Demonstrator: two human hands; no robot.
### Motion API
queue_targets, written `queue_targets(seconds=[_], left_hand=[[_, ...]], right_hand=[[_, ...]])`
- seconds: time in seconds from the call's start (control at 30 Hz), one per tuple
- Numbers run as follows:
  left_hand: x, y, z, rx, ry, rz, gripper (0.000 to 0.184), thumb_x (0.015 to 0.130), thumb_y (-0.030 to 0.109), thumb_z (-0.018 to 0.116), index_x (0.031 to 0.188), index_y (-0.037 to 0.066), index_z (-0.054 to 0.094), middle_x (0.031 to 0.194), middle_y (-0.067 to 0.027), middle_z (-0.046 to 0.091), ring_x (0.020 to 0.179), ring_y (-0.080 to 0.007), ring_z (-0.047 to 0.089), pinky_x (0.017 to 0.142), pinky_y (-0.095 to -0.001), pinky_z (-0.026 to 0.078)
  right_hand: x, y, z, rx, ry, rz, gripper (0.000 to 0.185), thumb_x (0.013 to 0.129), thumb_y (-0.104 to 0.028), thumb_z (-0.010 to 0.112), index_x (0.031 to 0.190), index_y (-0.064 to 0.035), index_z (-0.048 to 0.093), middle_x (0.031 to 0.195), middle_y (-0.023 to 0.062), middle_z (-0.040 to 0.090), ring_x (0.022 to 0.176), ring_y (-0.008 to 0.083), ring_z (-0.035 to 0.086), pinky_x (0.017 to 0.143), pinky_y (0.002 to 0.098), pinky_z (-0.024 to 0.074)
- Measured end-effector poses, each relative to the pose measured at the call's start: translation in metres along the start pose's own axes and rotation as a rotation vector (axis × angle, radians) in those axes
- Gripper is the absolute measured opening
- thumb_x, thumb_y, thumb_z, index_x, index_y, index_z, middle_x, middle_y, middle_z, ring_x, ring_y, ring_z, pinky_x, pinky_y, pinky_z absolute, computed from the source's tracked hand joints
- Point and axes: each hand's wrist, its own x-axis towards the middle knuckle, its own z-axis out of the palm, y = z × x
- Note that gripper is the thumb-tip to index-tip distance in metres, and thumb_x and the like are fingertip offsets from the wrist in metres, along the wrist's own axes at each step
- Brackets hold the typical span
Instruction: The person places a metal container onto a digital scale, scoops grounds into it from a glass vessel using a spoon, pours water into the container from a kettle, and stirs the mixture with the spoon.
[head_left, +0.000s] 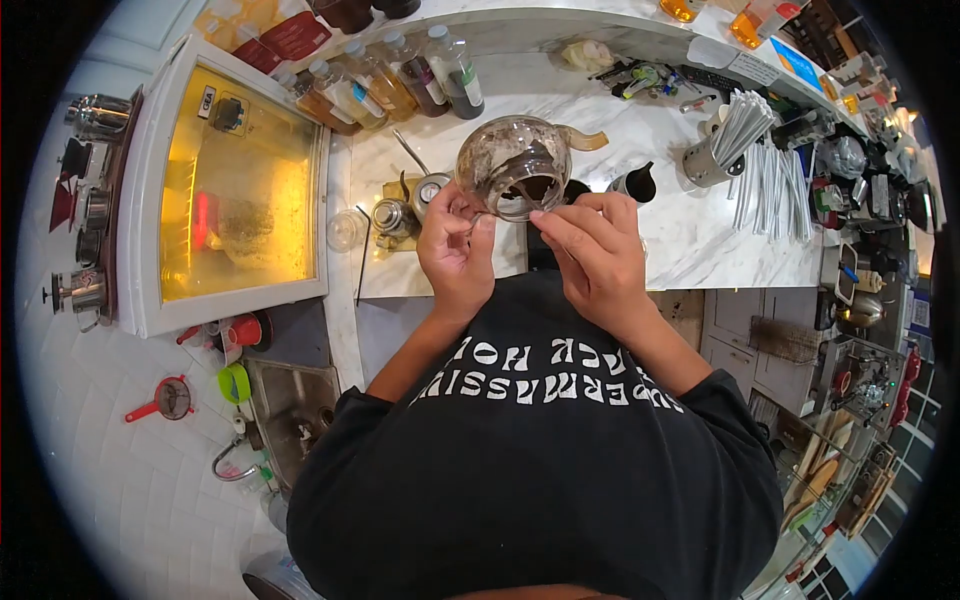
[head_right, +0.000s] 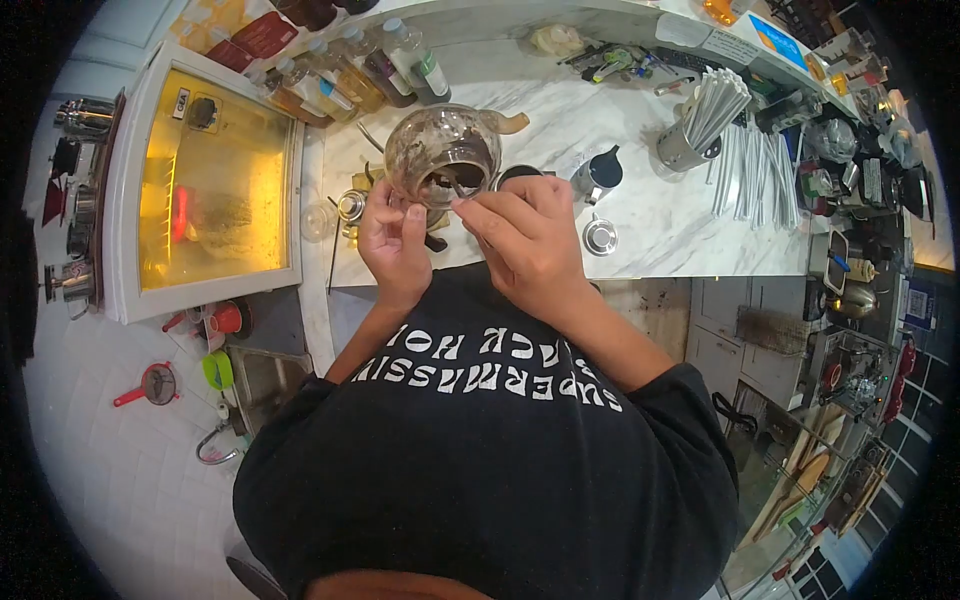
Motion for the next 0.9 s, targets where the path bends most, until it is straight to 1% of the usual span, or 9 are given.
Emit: queue_targets(seconds=[0.23, 0.4, 0.53, 0.63, 0.7, 0.73, 0.8, 0.83, 0.9], left_hand=[[0.003, -0.003, -0.001, -0.012, -0.004, -0.035, 0.022, 0.095, -0.004, 0.064, 0.094, 0.003, 0.044, 0.141, -0.0243, 0.05, 0.125, -0.0275, 0.057, 0.103, -0.0375, 0.049], [0.004, 0.003, 0.001, 0.006, 0.006, -0.011, 0.021, 0.095, -0.005, 0.064, 0.093, 0.002, 0.044, 0.143, -0.0254, 0.048, 0.127, -0.0277, 0.056, 0.103, -0.036, 0.049], [0.0, -0.001, -0.003, 0.056, 0.021, -0.024, 0.02, 0.095, -0.005, 0.064, 0.092, 0.001, 0.045, 0.144, -0.0262, 0.047, 0.129, -0.0295, 0.056, 0.103, -0.0374, 0.05], [0.001, -0.001, -0.001, 0.078, -0.001, 0.002, 0.02, 0.095, -0.004, 0.065, 0.091, 0.001, 0.046, 0.144, -0.0271, 0.047, 0.129, -0.0311, 0.056, 0.103, -0.039, 0.051], [-0.001, -0.002, -0.001, 0.138, -0.003, -0.016, 0.02, 0.094, -0.003, 0.067, 0.09, 0.0, 0.047, 0.145, -0.0279, 0.046, 0.127, -0.0322, 0.058, 0.101, -0.0403, 0.053], [-0.002, -0.003, -0.001, 0.137, -0.005, -0.016, 0.02, 0.094, -0.003, 0.067, 0.09, 0.0, 0.047, 0.145, -0.0279, 0.046, 0.127, -0.0322, 0.058, 0.101, -0.0403, 0.053], [-0.005, -0.005, -0.001, 0.203, 0.005, -0.037, 0.02, 0.093, -0.001, 0.069, 0.088, 0.0, 0.049, 0.142, -0.0267, 0.05, 0.12, -0.0299, 0.062, 0.094, -0.0369, 0.055], [-0.006, -0.007, -0.001, 0.203, 0.004, -0.037, 0.02, 0.093, -0.001, 0.069, 0.088, 0.0, 0.049, 0.142, -0.0267, 0.05, 0.12, -0.0299, 0.062, 0.094, -0.0369, 0.055], [-0.005, -0.01, -0.001, 0.27, -0.022, -0.021, 0.021, 0.092, 0.0, 0.07, 0.085, 0.0, 0.05, 0.138, -0.0249, 0.054, 0.112, -0.0263, 0.065, 0.085, -0.0327, 0.055]], right_hand=[[-0.003, 0.006, -0.007, 0.005, 0.0, 0.002, 0.032, 0.077, -0.001, 0.076, 0.108, -0.0081, 0.072, 0.099, 0.0024, 0.069, 0.092, 0.0238, 0.06, 0.082, 0.0428, 0.0389], [-0.007, 0.003, -0.004, 0.0, 0.067, 0.038, 0.034, 0.079, 0.001, 0.075, 0.111, -0.0062, 0.07, 0.095, 0.0036, 0.069, 0.087, 0.0242, 0.062, 0.083, 0.0429, 0.0381], [-0.008, -0.002, -0.004, -0.026, 0.063, 0.067, 0.034, 0.079, 0.002, 0.074, 0.112, -0.0057, 0.069, 0.092, 0.0037, 0.07, 0.088, 0.0233, 0.064, 0.083, 0.0426, 0.0381], [-0.01, -0.004, 0.002, -0.03, 0.062, 0.102, 0.03, 0.081, 0.001, 0.074, 0.11, -0.006, 0.069, 0.09, 0.004, 0.07, 0.091, 0.0222, 0.066, 0.084, 0.0421, 0.0383], [-0.014, -0.007, 0.004, 0.014, 0.056, 0.194, 0.024, 0.087, 0.0, 0.07, 0.11, -0.0047, 0.069, 0.093, 0.0076, 0.073, 0.087, 0.0231, 0.068, 0.083, 0.0394, 0.0389], [-0.015, -0.008, 0.005, 0.013, 0.057, 0.195, 0.024, 0.087, 0.0, 0.07, 0.11, -0.0047, 0.069, 0.093, 0.0076, 0.073, 0.087, 0.0231, 0.068, 0.083, 0.0394, 0.0389], [-0.02, -0.01, 0.008, 0.243, -0.008, 0.494, 0.018, 0.097, -0.006, 0.062, 0.114, -0.0013, 0.068, 0.1, 0.0123, 0.076, 0.086, 0.0209, 0.071, 0.085, 0.035, 0.0446], [-0.022, -0.01, 0.012, 0.242, -0.008, 0.494, 0.018, 0.097, -0.006, 0.062, 0.114, -0.0013, 0.068, 0.1, 0.0123, 0.076, 0.086, 0.0209, 0.071, 0.085, 0.035, 0.0446], [-0.024, -0.006, 0.024, 0.901, 0.154, 0.905, 0.023, 0.105, -0.012, 0.053, 0.118, 0.0015, 0.066, 0.104, 0.0164, 0.076, 0.092, 0.0185, 0.072, 0.088, 0.0302, 0.0505]])
